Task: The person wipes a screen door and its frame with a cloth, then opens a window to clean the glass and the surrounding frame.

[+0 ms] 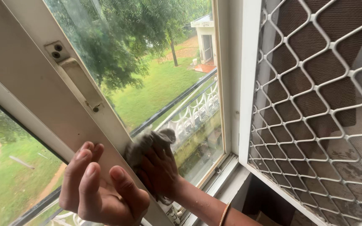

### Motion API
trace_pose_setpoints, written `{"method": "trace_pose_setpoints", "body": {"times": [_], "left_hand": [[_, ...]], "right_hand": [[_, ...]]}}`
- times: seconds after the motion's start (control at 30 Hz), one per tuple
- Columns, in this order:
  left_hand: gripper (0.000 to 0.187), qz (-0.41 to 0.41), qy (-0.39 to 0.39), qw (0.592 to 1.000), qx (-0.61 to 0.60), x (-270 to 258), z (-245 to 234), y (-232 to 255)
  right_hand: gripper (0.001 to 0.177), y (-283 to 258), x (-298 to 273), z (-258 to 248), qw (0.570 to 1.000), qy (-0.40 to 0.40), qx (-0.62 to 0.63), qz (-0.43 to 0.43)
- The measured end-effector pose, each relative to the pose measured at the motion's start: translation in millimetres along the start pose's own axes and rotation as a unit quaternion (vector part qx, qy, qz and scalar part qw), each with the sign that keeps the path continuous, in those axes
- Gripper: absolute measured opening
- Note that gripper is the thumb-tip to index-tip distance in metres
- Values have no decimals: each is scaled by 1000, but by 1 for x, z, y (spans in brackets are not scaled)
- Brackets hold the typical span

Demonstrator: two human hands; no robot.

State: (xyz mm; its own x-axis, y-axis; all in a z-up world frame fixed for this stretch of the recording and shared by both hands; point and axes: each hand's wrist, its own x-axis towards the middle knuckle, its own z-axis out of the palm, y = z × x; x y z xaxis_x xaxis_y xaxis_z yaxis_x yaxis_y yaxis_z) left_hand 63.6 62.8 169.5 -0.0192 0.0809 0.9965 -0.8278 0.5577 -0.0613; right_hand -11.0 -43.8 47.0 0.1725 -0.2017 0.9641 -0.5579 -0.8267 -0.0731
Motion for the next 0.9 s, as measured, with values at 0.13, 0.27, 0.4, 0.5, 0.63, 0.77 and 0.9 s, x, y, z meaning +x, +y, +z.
{"method": "trace_pose_setpoints", "body": {"times": [0.13, 0.27, 0.4, 0.5, 0.63, 0.77, 0.9], "left_hand": [[43, 11, 8, 1000, -9, -2, 0, -2], [47, 37, -34, 999, -12, 3, -9, -11], [48, 36, -35, 999, 10, 1, -9, -7], [48, 46, -41, 998, 6, 3, -11, -10], [47, 42, -16, 999, -6, 1, -5, -10], [45, 17, -37, 999, 12, 1, -9, -3], [43, 12, -39, 999, 5, 2, -10, -1]], "right_hand": [[34, 23, -66, 30, 997, -15, -33, -70], [22, 53, -156, 46, 982, -131, -45, -126], [24, 79, -217, 15, 945, -240, -72, -209], [21, 91, -245, -3, 945, -280, 15, -165], [19, 69, -265, 4, 980, -181, 69, -34], [24, 33, -245, -8, 953, -120, 153, 232], [39, 0, -207, -22, 924, -46, 244, 290]]}}
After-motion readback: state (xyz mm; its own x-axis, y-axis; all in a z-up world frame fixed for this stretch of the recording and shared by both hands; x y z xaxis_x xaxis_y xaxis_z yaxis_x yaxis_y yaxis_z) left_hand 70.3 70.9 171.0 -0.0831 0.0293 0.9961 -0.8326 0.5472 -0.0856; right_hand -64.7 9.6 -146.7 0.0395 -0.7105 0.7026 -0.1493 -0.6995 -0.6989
